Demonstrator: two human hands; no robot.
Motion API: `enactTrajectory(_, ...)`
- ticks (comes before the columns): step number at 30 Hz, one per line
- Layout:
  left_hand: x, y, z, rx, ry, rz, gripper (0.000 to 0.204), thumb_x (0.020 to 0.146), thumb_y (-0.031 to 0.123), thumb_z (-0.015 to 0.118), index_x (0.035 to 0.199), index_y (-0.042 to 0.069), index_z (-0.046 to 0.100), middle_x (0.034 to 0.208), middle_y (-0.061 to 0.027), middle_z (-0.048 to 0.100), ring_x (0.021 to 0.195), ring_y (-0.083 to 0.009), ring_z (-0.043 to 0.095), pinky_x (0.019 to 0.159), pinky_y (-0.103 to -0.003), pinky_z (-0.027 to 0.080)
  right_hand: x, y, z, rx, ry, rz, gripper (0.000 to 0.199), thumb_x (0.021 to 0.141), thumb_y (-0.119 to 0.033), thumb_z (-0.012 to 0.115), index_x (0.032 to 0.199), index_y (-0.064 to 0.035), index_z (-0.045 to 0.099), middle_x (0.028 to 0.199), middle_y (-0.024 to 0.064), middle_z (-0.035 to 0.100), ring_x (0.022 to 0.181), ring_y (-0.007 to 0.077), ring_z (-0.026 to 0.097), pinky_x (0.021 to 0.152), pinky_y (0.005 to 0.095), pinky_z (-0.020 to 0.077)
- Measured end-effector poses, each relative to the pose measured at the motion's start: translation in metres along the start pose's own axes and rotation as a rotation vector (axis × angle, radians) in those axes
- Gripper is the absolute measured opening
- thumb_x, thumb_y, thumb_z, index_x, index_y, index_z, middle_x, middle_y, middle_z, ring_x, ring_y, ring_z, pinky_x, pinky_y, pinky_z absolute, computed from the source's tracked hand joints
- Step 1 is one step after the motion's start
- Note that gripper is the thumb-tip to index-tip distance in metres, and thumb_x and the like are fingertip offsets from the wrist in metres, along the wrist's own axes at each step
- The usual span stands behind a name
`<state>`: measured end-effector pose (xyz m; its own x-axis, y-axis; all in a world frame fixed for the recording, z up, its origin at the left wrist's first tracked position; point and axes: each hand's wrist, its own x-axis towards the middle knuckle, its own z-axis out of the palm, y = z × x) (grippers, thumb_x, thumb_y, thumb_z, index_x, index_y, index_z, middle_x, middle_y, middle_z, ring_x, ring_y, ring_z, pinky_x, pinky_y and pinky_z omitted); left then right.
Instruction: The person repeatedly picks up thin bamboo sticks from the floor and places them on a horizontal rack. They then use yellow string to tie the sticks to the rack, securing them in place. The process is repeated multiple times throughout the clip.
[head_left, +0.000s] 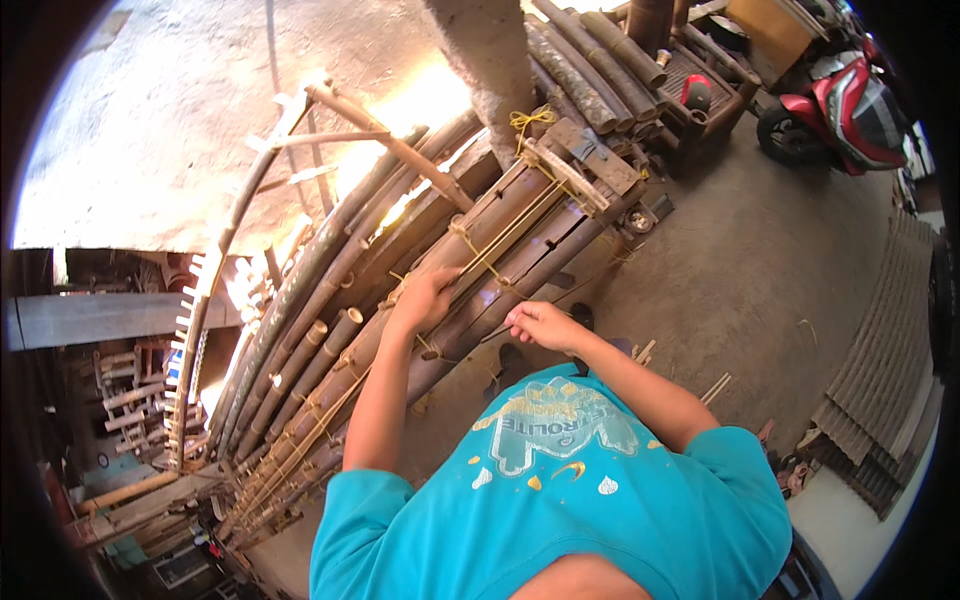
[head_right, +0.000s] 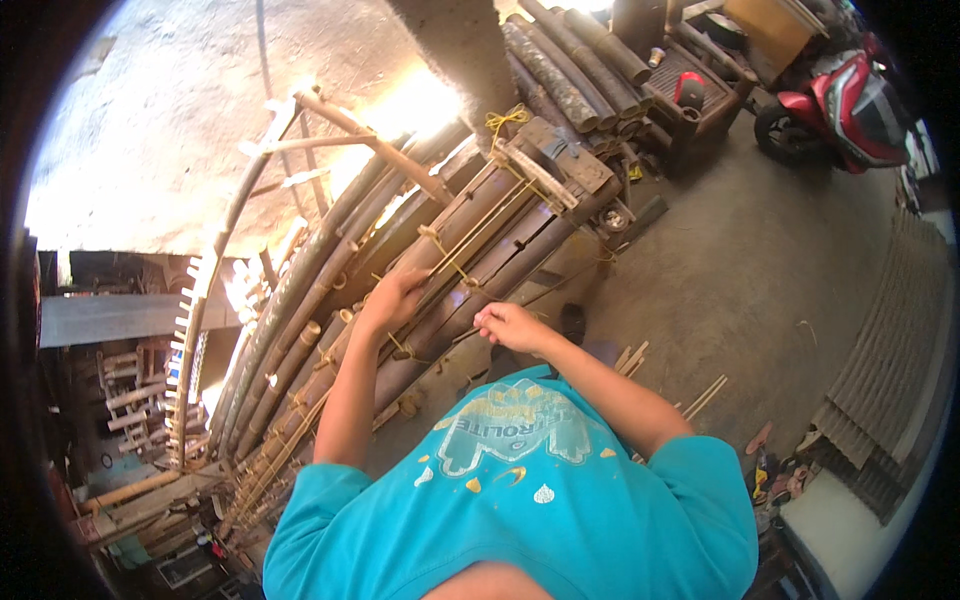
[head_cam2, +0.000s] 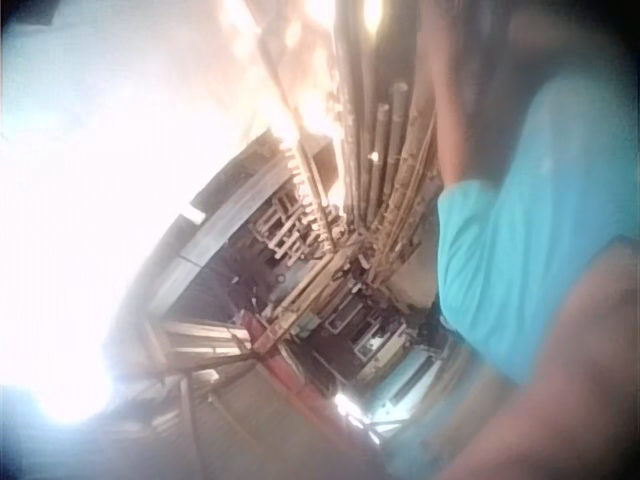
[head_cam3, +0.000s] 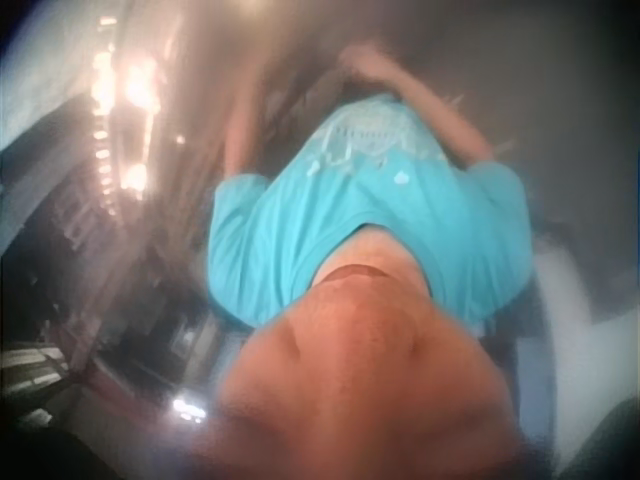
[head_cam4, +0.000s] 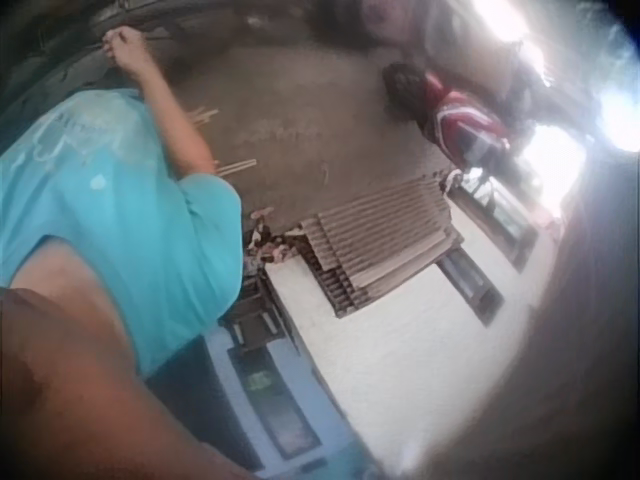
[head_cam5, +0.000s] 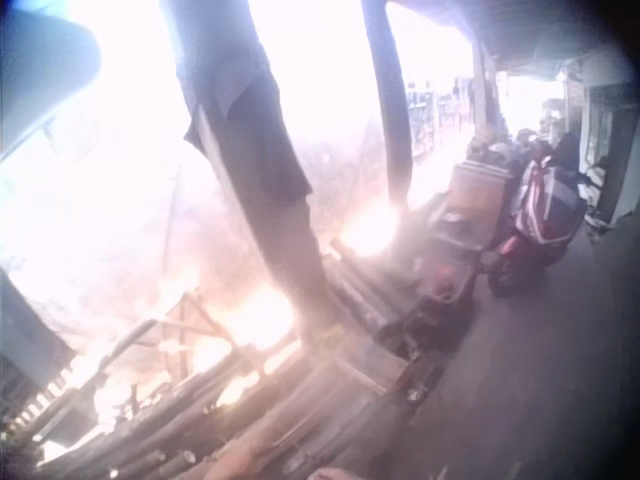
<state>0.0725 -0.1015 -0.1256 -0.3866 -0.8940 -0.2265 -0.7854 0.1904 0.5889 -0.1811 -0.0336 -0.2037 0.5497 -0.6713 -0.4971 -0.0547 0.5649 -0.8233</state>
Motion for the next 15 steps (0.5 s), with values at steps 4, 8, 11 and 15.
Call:
enactTrajectory(4, -0.001, 0.014, -0.004, -0.049, -0.057, -0.096, 0.036, 0.091, 0.012, 0.059, 0.125, 0.002, 0.063, 0.121, -0.0222, 0.065, 0.113, -0.0355, 0.062, 0.094, -0.039, 0.049, -0.007, 0.012, -0.009, 0.036, 0.037, 0.042, 0.027, 0.102, -0.03, 0.052, 0.108, -0.0065, 0.065, 0.089, 0.0006, 0.064, 0.076, 0.0081, 0.057, 0.068, 0.0241, 0.0489)
enactTrajectory(8, 0.022, 0.004, -0.001, 0.047, -0.173, -0.096, 0.033, 0.088, 0.012, 0.059, 0.118, 0.001, 0.064, 0.115, -0.024, 0.066, 0.11, -0.0374, 0.063, 0.093, -0.04, 0.048, -0.01, 0.012, -0.006, -0.009, 0.023, 0.087, 0.028, 0.102, -0.03, 0.05, 0.109, -0.0062, 0.065, 0.091, 0.0007, 0.065, 0.077, 0.0083, 0.057, 0.069, 0.0241, 0.0488)
enactTrajectory(11, 0.031, 0.014, -0.001, 0.082, -0.233, -0.193, 0.029, 0.088, 0.015, 0.058, 0.112, 0.001, 0.065, 0.11, -0.0237, 0.067, 0.108, -0.0386, 0.063, 0.092, -0.042, 0.048, -0.008, 0.007, -0.004, 0.005, -0.012, 0.034, 0.028, 0.102, -0.029, 0.05, 0.109, -0.0065, 0.064, 0.093, 0.0007, 0.065, 0.078, 0.0086, 0.057, 0.07, 0.0248, 0.0492)
enactTrajectory(15, 0.025, 0.014, 0.043, -0.006, 0.171, -0.241, 0.027, 0.09, 0.018, 0.057, 0.111, 0.004, 0.064, 0.106, -0.0216, 0.068, 0.103, -0.0393, 0.063, 0.089, -0.046, 0.047, -0.009, -0.012, 0.0, 0.531, 0.061, 0.119, 0.027, 0.101, -0.031, 0.05, 0.107, -0.0088, 0.064, 0.091, 0.0005, 0.064, 0.078, 0.0097, 0.058, 0.073, 0.0261, 0.0491)
